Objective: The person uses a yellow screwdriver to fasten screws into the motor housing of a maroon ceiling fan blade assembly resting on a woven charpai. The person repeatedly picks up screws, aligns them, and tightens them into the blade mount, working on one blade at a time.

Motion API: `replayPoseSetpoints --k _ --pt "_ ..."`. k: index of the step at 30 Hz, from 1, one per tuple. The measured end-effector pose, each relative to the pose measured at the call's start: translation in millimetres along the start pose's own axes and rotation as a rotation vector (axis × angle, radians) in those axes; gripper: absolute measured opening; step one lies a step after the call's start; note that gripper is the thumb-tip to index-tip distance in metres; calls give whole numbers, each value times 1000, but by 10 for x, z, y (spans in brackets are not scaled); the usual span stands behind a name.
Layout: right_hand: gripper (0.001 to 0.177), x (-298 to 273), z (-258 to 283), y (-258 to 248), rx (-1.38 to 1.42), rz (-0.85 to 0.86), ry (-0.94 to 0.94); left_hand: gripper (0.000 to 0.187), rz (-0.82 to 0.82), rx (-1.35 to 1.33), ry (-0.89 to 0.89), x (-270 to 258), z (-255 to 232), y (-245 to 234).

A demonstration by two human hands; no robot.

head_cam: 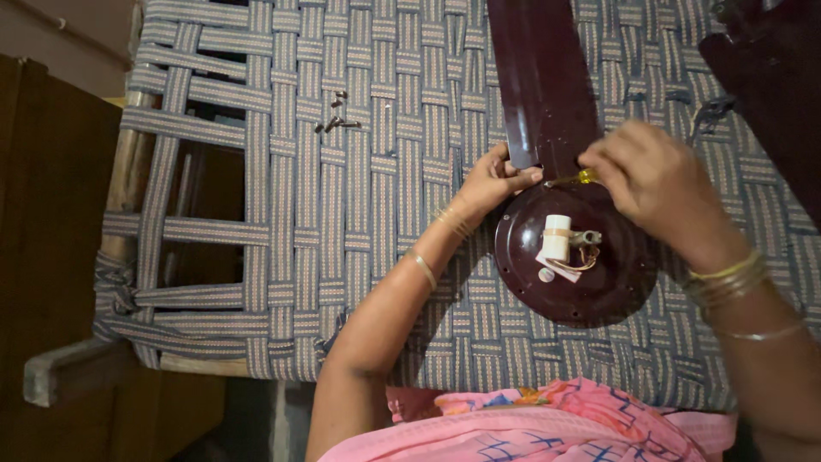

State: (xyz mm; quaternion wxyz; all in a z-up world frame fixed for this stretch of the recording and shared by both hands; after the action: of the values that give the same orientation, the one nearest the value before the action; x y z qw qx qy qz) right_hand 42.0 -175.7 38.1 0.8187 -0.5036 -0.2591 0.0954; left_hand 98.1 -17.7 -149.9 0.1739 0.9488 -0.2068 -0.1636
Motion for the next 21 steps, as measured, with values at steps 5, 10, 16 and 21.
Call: replayPoseSetpoints --k 5,10,16,21 --pt "28 35 207 -74 -161 240 -147 42 7 -2 1 47 97 -46" --pt "45 -1 347 92 -397 435 -469 37 24 -15 1 71 145 -79" --pt "40 -44 325 281 -706 485 -851 36 65 -17 -17 83 153 -83" --pt "43 20 315 252 -664 362 -934 38 90 29 -63 47 127 -120"
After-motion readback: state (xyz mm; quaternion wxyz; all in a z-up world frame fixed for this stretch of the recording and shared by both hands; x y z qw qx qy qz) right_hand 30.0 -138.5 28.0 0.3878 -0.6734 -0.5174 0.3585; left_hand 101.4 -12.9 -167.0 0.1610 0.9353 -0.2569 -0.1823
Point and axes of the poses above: each hand's wrist, its own x-axis towards the middle knuckle, its own y-axis out of the palm, z = x × y, the point moved 8 cm from there along x, towards the middle knuckle
